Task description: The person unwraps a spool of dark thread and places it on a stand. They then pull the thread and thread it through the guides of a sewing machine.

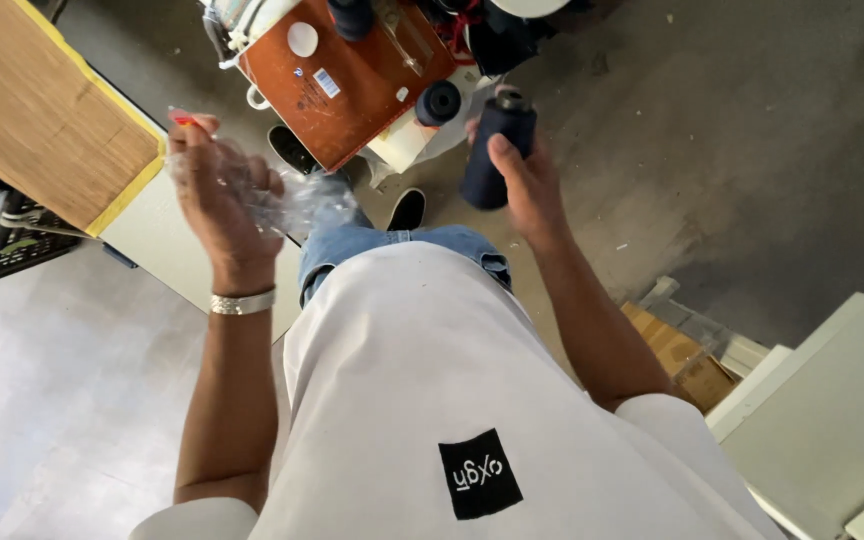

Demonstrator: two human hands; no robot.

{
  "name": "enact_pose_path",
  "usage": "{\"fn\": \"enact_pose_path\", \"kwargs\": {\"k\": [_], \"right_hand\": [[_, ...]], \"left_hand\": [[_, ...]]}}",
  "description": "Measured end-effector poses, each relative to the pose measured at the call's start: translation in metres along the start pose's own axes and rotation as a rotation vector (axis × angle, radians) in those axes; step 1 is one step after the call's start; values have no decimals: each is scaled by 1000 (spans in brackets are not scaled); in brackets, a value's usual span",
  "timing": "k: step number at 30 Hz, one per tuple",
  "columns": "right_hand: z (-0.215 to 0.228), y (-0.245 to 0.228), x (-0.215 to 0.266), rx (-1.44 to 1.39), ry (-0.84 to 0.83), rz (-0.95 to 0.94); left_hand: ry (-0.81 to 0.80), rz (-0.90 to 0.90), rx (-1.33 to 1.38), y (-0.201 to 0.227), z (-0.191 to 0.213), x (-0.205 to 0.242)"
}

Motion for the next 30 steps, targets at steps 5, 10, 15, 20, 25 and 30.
{"fn": "enact_pose_path", "kwargs": {"k": [5, 10, 15, 20, 25, 30], "right_hand": [[-56, -50, -72, 729, -265, 379], [-2, 48, -190, 971, -155, 314], [17, 97, -234, 1085, -130, -44], [30, 112, -249, 1163, -226, 158], [35, 79, -205, 1057, -366, 195], [105, 67, -77, 622, -33, 300]], "left_hand": [[-144, 50, 2, -6, 27, -6], [-150, 110, -17, -19, 23, 7], [-37, 138, 55, -26, 58, 15], [125, 79, 81, -26, 103, 18], [257, 132, 134, -39, 124, 14], [178, 161, 194, -82, 135, 8]]}}
Point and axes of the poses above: each hand's wrist, its own x-axis away from the middle knuckle, its own z-axis out of the back of the hand, y = z × x, the point moved 8 cm from there along -x, towards the middle knuckle, and after that the axes turned 13 degrees about -y, right-handed, at the moved point
